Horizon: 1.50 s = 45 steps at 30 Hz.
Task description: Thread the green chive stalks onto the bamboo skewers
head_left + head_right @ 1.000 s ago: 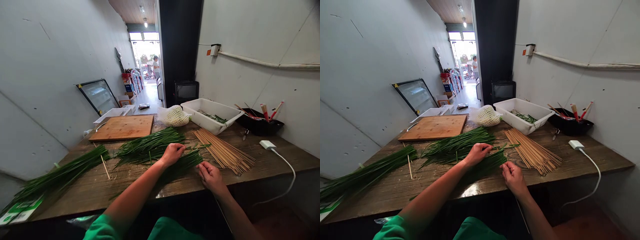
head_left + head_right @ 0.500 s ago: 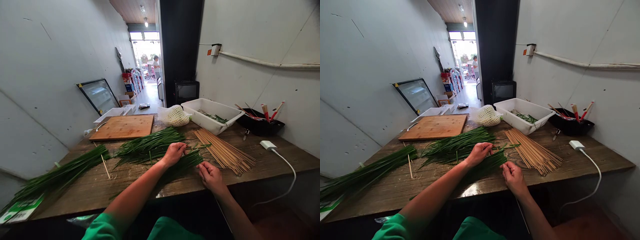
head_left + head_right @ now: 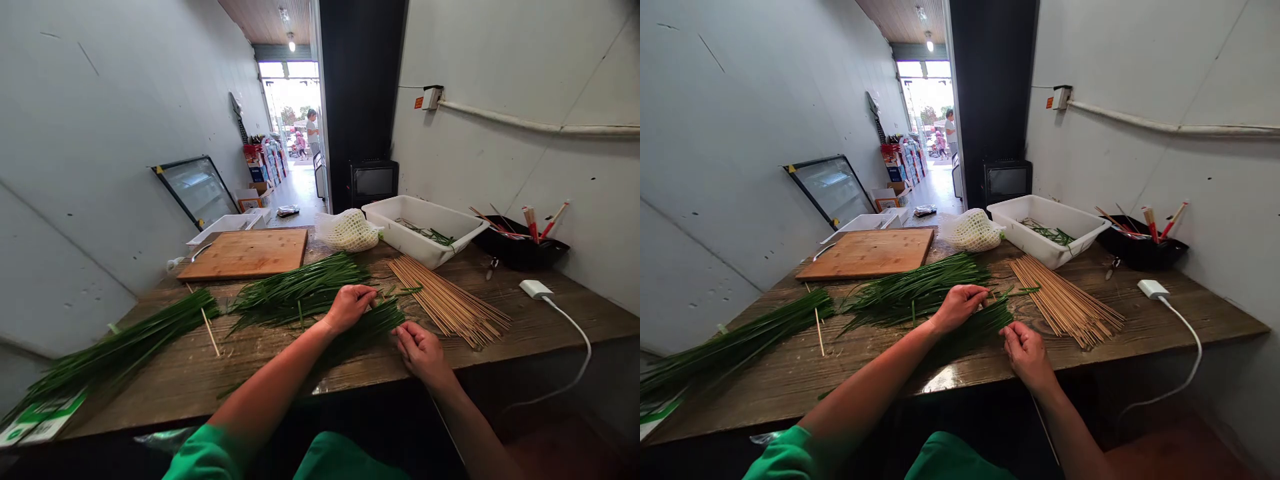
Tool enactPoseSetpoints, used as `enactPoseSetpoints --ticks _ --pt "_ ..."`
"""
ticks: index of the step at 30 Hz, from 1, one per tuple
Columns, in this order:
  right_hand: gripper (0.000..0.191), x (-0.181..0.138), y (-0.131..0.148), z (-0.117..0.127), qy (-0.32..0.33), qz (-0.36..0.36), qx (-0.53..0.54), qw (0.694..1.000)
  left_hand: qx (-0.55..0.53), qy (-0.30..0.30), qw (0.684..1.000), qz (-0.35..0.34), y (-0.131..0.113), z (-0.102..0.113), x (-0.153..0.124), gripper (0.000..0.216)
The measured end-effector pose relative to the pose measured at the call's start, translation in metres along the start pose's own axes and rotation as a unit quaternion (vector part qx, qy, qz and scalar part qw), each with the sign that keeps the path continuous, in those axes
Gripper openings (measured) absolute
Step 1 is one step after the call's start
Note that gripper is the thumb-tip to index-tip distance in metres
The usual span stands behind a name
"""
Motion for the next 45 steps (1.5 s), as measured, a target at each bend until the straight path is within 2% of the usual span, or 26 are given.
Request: enactPoseSetpoints --ticks 8,16,24,28,32,33,35,37,38,40,42,45 --pt "0.037 0.001 0.000 0.000 -0.011 0.007 0.002 1.000 0.014 0.001 1.000 -0.023 -0.009 0.001 -0.001 0.029" --pt "0.035 0.002 -0.003 -0.002 0.010 0.005 0.007 1.000 0.012 -0.001 0.999 -0.030 -0.008 0.000 -0.001 0.028" --pt "0.036 0.000 0.005 0.000 -0.007 0.023 -0.008 1.000 0.027 0.001 0.998 -0.054 -0.004 -0.002 -0.001 0.024" --pt "0.038 -0.001 0.006 0.001 -0.014 0.022 -0.002 1.000 0.047 0.052 0.994 -0.086 -0.012 -0.005 -0.006 0.027" --pt "0.038 -0.002 0.004 0.002 -0.017 0.021 0.005 1.000 0.067 0.162 0.974 -0.140 -0.027 -0.003 -0.010 0.031" --pt "0.038 -0.002 0.004 0.003 -0.018 0.022 0.006 1.000 0.075 0.166 0.972 -0.147 -0.029 0.002 -0.009 0.031" --pt "0.038 -0.001 0.002 0.003 -0.022 0.022 0.003 1.000 0.147 0.082 0.978 -0.119 -0.023 0.020 0.000 0.030" --pt "0.037 0.000 0.001 0.004 -0.024 0.022 -0.003 0.999 0.250 0.016 0.965 -0.082 -0.013 0.033 0.006 0.025" --pt "0.037 0.000 0.001 0.004 -0.025 0.021 -0.005 0.999 0.294 0.014 0.953 -0.072 -0.008 0.035 0.007 0.022" --pt "0.037 0.001 0.002 0.004 -0.026 0.022 -0.007 0.999 0.352 0.054 0.932 -0.069 0.001 0.030 0.005 0.016" --pt "0.037 0.001 0.002 0.004 -0.026 0.023 -0.007 0.999 0.386 0.089 0.916 -0.063 0.008 0.026 0.003 0.014" --pt "0.037 0.000 0.003 0.002 -0.018 0.019 -0.002 1.000 0.425 0.101 0.898 -0.049 0.012 0.025 0.001 0.013"
Point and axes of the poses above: each hand's wrist, its own x-axis towards the middle knuckle, its own z-axis out of the back of the hand, y = z × x, the point moved 7 cm from there along x, towards the middle knuckle, and after that the axes turned 9 degrees about -y, right-handed, at the moved point
